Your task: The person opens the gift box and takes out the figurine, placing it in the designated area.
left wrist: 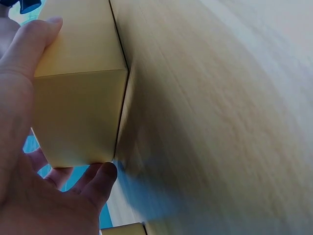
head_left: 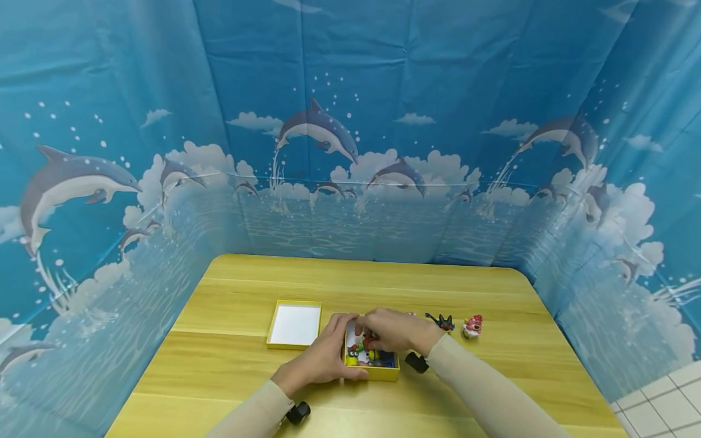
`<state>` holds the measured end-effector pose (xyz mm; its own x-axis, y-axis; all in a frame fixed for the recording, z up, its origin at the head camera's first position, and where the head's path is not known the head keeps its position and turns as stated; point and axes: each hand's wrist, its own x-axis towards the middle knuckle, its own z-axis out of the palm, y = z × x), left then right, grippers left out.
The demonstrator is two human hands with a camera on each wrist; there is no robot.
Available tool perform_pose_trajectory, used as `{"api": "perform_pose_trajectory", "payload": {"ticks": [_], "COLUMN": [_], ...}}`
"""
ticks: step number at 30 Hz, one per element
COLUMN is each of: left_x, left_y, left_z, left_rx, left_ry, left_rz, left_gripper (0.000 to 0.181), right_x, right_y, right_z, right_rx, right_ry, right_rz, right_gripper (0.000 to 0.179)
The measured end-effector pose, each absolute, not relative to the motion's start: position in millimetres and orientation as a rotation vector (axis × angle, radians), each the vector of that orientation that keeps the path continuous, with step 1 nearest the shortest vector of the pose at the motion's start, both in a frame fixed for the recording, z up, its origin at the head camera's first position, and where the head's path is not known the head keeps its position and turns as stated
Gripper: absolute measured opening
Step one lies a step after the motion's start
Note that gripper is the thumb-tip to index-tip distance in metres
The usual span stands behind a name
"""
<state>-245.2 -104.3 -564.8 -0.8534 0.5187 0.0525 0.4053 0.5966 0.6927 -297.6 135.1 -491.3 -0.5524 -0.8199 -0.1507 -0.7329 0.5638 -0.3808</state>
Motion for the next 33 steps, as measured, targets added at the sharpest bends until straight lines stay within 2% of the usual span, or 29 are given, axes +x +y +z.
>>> {"api": "perform_pose_trajectory", "payload": {"ticks": [5,15,22,33], "left_x": [-245,-245,-244,-245], "left_y": [-105,-105,-105,-105], "left_z": [-564,-565,-565,-566], "left_rx": [0.780,0.748,0.733,0.747], "left_ry": [2.663,2.653,2.662,2.657], "left_rz": [1.106,1.112,1.114,1.111], "left_gripper": [0.123,0.124,0.125,0.124], "right_x": [-297,-291,-290,-286], "right_y": [137,145,152,160], "right_z": [-491,-485,-482,-481], "right_rx": [-1.291,-1.279,-1.284,-1.372], "right_ry": [2.509,2.531,2.550,2.478], "right_rz": [-0.345,-0.406,-0.466,-0.622], "right_gripper": [0.026,0.016,0.025,0.028]}}
